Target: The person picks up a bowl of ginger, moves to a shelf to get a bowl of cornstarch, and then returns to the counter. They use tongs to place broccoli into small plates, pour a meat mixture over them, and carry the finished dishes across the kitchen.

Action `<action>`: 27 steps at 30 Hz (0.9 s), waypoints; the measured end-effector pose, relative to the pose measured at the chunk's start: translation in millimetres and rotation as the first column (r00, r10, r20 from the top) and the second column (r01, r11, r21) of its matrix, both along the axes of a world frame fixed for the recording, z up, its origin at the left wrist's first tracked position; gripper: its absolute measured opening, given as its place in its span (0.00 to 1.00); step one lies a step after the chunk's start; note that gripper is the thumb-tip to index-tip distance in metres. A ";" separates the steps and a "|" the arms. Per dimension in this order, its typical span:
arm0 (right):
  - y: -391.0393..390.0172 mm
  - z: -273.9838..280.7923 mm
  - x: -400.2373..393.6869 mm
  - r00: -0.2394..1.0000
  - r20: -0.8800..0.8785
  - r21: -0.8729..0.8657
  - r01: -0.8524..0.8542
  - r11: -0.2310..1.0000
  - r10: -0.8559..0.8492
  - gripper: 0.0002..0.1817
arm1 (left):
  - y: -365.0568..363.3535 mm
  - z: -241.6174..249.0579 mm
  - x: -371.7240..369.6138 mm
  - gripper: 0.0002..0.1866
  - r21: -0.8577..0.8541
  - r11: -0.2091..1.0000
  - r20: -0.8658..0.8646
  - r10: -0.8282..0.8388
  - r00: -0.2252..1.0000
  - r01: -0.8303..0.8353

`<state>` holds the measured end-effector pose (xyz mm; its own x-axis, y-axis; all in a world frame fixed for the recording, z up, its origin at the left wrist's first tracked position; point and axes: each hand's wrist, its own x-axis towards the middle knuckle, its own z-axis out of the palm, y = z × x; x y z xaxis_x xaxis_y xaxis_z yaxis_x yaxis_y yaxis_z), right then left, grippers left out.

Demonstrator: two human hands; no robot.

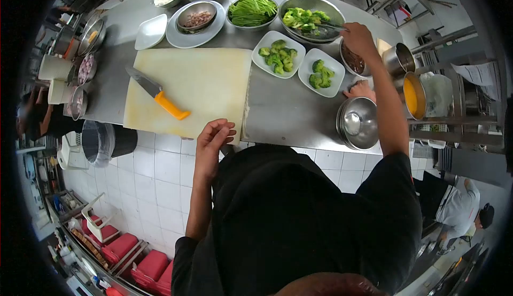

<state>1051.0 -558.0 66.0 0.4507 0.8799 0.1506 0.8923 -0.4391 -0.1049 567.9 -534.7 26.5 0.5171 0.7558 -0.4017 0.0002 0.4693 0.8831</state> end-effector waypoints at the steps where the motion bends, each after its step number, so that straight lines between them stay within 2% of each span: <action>1: -13.1 9.3 -4.9 0.999 -0.038 -0.024 0.006 1.000 -0.007 0.15 | 1.9 -1.5 1.5 0.12 0.003 1.000 0.002 -0.014 1.000 0.014; 3: -40.3 29.4 -18.7 0.993 -0.114 -0.071 0.014 0.997 -0.022 0.16 | 5.6 -2.9 5.0 0.13 0.010 0.999 0.009 -0.039 0.999 0.039; 4: -50.6 44.1 -32.9 0.982 -0.178 -0.193 0.025 0.981 -0.060 0.17 | 6.7 -3.3 6.0 0.13 0.013 0.999 0.011 -0.049 0.999 0.049; 7: -85.5 15.3 -48.7 0.975 -0.220 -0.141 -0.056 0.988 0.023 0.16 | 8.5 -2.9 7.8 0.13 0.007 0.998 0.005 -0.064 0.998 0.064; 10: -87.1 -13.5 -68.9 0.983 -0.177 -0.270 -0.092 0.959 0.045 0.16 | 8.0 -5.9 9.4 0.13 -0.013 0.997 -0.005 -0.077 0.997 0.077; 13: -75.9 12.1 -62.6 0.993 -0.115 -0.183 -0.053 0.982 0.032 0.16 | 7.5 -7.5 8.2 0.13 -0.015 0.997 0.005 -0.070 0.998 0.070; 16: -30.4 28.7 -50.6 0.996 -0.069 -0.199 0.048 0.979 -0.063 0.17 | 5.3 -2.2 8.1 0.13 -0.011 0.998 -0.003 -0.057 0.998 0.057; 19: 13.8 1.1 -32.2 1.000 -0.001 -0.125 -0.024 0.992 0.024 0.18 | 3.0 0.0 6.6 0.13 0.001 0.999 -0.004 -0.037 0.999 0.037; 22: 40.2 7.7 -36.4 0.986 -0.162 -0.210 -0.082 0.974 0.048 0.18 | 1.5 0.1 -0.3 0.13 0.012 1.000 0.012 -0.003 1.000 0.003; 25: 38.7 15.1 -30.3 0.966 -0.249 -0.130 0.040 0.991 -0.071 0.18 | -1.2 -1.2 -12.7 0.13 0.011 0.999 0.012 0.053 0.999 -0.053; 27: 43.1 1.7 -19.7 0.980 -0.149 -0.146 0.112 0.983 -0.134 0.19 | -3.3 -2.2 -17.5 0.13 -0.007 0.996 0.012 0.084 0.996 -0.084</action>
<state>1031.4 -514.8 67.7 0.5654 0.8234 -0.0484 0.8074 -0.5646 -0.1712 550.4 -538.0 24.3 0.4572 0.7942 -0.4003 -0.0503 0.4725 0.8799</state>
